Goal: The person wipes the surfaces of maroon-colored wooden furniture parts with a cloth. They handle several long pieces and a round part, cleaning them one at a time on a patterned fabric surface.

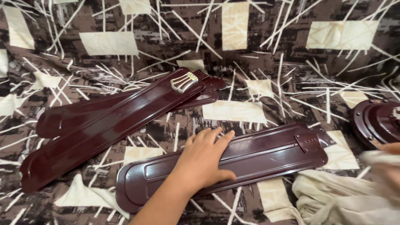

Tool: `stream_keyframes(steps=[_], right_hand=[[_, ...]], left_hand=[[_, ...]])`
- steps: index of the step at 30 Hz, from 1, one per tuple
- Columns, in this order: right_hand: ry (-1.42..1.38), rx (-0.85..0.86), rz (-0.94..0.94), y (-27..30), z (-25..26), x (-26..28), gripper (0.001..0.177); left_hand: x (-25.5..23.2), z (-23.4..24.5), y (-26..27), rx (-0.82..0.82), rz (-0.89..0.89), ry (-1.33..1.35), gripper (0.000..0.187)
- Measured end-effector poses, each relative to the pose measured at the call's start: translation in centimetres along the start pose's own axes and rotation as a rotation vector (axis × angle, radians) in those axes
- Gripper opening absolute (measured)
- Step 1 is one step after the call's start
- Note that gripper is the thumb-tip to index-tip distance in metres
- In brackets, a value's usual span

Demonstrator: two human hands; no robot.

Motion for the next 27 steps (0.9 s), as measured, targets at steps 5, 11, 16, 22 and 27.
stream_keyframes(steps=[5, 11, 16, 22, 27], right_hand=[[-0.010, -0.172, 0.122, -1.3, -0.3, 4.1, 0.035], [0.406, 0.244, 0.112, -0.3, -8.2, 14.4, 0.031], [0.412, 0.326, 0.150, 0.0, -10.0, 15.0, 0.032], [0.586, 0.255, -0.090, -1.5, -8.9, 13.1, 0.045], [0.434, 0.452, -0.029, 1.4, -14.4, 16.9, 0.044]], left_hand=[[-2.4, -0.9, 0.1, 0.071, -0.074, -0.049, 0.126], [-1.9, 0.2, 1.0, 0.066, -0.039, -0.118, 0.123], [2.0, 1.9, 2.1, 0.249, 0.180, -0.155, 0.119], [-1.0, 0.8, 0.0, 0.018, 0.052, -0.156, 0.121], [-1.5, -0.6, 0.1, 0.020, 0.015, -0.131, 0.125]])
Point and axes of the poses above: each hand's wrist, its own y-axis away from the middle knuckle, its own z-axis out of the back of the hand, x = y × z, the point moved 6 cm from there along -y, towards the middle knuckle, and after that the axes turned 8 degrees about -y, right-handed, at the moved point
